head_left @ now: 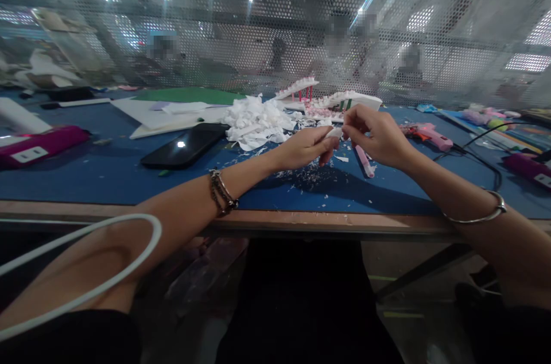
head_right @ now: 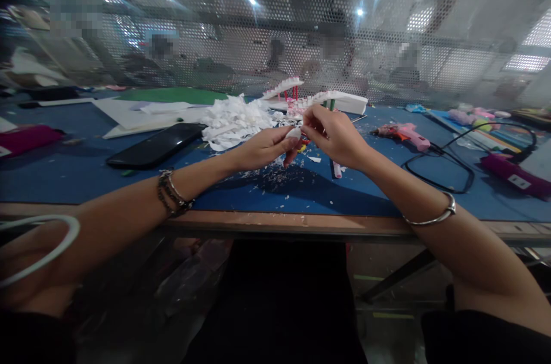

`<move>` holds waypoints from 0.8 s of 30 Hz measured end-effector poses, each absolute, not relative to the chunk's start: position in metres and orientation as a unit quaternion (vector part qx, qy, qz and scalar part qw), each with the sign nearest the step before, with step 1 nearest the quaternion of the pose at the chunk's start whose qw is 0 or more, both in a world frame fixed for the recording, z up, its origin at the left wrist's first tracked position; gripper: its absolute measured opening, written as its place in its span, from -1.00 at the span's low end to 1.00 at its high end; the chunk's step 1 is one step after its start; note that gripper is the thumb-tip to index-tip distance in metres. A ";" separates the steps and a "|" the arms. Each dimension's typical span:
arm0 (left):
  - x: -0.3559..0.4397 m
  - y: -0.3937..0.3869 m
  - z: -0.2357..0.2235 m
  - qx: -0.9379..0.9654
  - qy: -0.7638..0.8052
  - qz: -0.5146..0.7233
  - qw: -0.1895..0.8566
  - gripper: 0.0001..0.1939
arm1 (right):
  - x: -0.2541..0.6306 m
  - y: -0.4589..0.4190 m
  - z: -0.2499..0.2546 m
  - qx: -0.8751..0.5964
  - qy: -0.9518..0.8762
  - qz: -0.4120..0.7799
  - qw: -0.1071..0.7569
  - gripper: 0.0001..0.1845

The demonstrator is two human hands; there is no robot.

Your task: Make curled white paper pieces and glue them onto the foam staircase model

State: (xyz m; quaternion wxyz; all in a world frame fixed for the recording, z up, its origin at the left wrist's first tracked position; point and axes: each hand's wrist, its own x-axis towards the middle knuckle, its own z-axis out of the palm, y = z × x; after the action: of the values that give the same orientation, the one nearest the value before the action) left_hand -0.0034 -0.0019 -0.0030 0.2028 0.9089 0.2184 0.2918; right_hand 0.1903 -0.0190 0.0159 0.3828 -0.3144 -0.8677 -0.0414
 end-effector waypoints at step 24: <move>-0.004 -0.002 -0.003 0.912 0.213 0.288 0.199 -0.63 | 0.190 -0.021 0.016 -0.328 -0.856 -0.041 0.398 -0.83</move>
State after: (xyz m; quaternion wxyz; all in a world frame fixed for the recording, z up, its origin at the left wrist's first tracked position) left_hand -0.0037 -0.0018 -0.0028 0.1991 0.9121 0.2134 0.2881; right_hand 0.1896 -0.0207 0.0160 0.3983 -0.3279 -0.8557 -0.0414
